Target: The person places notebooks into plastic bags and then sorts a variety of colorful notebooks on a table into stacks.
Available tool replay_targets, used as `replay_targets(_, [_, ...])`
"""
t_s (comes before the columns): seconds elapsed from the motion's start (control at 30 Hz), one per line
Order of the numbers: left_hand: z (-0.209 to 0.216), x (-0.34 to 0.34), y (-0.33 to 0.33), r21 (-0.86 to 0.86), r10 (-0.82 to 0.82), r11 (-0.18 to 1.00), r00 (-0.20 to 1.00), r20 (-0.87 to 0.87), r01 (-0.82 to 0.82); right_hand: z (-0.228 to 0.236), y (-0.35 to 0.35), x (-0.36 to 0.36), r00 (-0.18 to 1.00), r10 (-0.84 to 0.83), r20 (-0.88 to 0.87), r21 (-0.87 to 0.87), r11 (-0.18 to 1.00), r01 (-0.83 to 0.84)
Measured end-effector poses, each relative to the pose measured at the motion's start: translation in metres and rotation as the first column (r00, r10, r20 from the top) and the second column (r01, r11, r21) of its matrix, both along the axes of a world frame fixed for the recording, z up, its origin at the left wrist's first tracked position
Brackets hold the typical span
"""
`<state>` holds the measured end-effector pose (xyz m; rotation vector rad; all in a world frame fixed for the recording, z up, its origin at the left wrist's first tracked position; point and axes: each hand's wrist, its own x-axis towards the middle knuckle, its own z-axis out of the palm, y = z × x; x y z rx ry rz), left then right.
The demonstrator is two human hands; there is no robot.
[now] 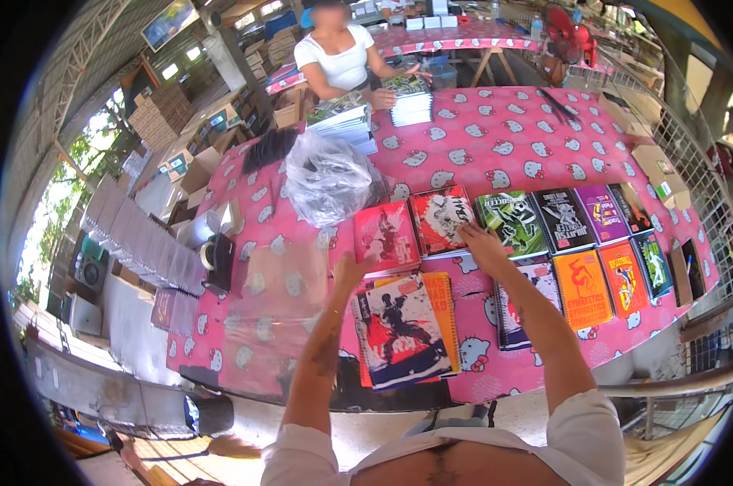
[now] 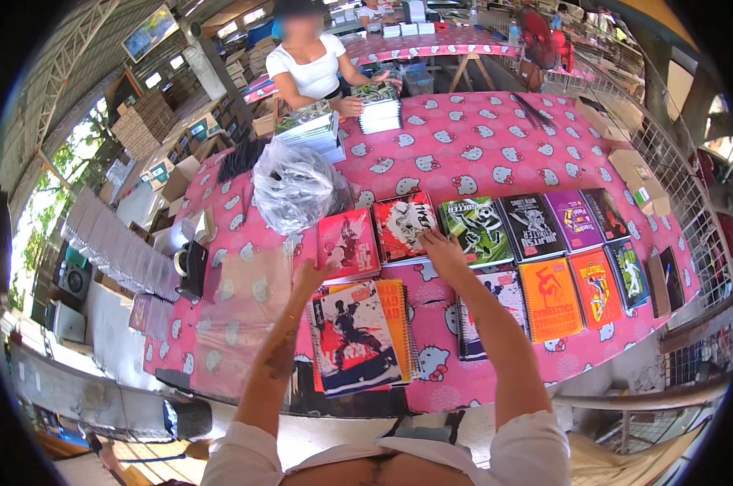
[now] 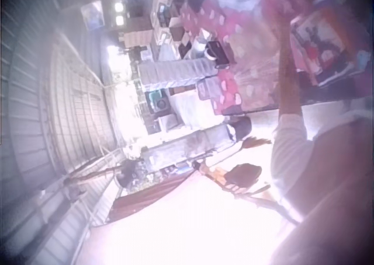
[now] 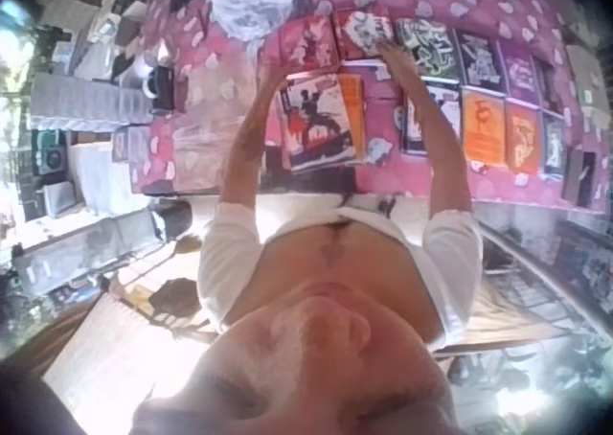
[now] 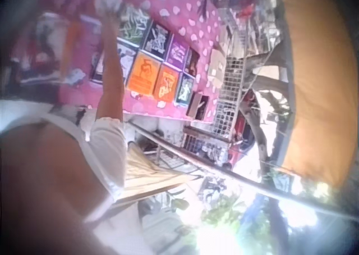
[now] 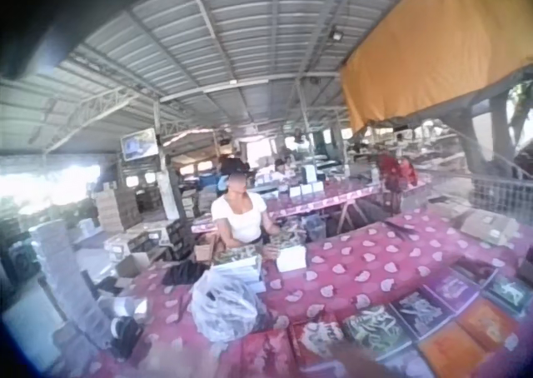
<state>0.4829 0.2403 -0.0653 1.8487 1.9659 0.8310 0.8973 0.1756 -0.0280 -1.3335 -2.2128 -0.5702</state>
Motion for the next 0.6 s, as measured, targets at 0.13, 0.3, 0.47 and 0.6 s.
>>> replay_targets(0.13, [-0.042, -0.027, -0.006, -0.149, -0.012, 0.987, 0.948, 0.317, 0.062, 0.053, -0.028, -0.003, 0.924, -0.204, -0.323, -0.503, 0.864, 0.015])
replay_targets(0.3, [0.001, -0.037, -0.012, -0.173, -0.168, 0.966, 0.975, 0.147, 0.192, 0.19, -0.15, -0.047, 0.718, -0.142, -0.681, -0.243, 0.969, -0.04])
replay_targets(0.47, [-0.02, 0.004, -0.023, 0.208, 0.093, 0.977, 0.974, -0.205, -0.049, 0.162, -0.232, -0.116, 0.955, 0.176, -0.239, -0.149, 0.965, -0.215])
replay_targets(0.6, [0.17, 0.02, -0.077, 0.51, -0.034, 0.86, 0.998, 0.06, -0.001, 0.135, -0.228, -0.084, 0.897, 0.158, -0.413, -0.337, 0.889, -0.311])
